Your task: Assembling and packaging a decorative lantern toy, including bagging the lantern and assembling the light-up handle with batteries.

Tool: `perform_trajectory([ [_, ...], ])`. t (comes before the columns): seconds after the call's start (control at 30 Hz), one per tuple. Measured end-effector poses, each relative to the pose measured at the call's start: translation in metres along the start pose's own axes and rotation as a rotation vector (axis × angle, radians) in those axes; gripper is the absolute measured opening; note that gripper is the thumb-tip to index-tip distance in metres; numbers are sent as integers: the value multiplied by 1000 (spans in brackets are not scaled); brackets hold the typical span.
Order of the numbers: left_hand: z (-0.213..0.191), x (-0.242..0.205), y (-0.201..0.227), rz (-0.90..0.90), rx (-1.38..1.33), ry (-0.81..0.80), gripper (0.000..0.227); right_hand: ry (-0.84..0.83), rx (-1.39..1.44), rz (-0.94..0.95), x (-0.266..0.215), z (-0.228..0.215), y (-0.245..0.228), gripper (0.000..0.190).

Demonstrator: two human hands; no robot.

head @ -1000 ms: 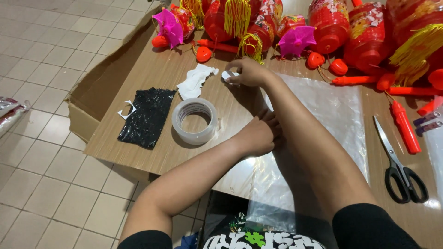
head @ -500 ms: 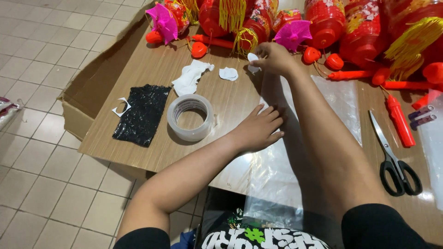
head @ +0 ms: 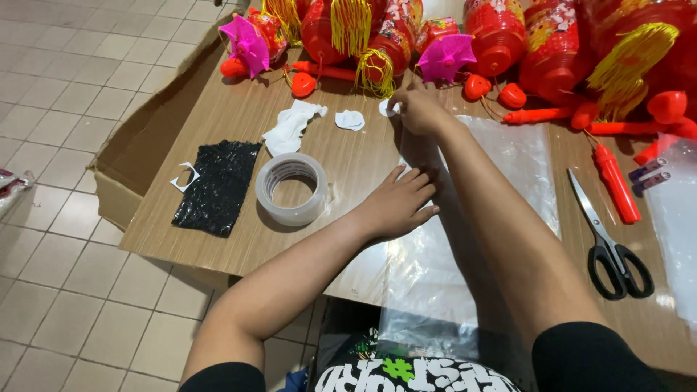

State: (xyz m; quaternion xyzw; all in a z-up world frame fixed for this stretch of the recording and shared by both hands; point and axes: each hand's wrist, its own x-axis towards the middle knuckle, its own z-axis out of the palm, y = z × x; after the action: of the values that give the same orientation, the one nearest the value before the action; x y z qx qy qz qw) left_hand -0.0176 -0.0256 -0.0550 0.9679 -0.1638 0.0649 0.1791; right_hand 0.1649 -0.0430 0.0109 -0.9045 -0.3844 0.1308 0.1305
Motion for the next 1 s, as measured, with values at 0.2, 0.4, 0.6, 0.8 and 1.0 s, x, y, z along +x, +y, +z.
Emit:
perform_trajectory([
  [0.2,-3,1,1,-33,-42,3,47,138,109,-142,-16,-13,25,37],
  [0.4,-22,6,11,-110,-8,56,42,149,146,-277,-94,-25,45,35],
  [0.6,-11,11,-4,-87,135,402,29,32,10,-180,-166,-13,73,35],
  [0.8,-71,18,-32,-174,112,689,16,-141,-61,-28,-206,3,97,65],
  [1.0,-172,0,-113,-602,-41,800,17,-89,-16,-161,-212,17,125,65],
])
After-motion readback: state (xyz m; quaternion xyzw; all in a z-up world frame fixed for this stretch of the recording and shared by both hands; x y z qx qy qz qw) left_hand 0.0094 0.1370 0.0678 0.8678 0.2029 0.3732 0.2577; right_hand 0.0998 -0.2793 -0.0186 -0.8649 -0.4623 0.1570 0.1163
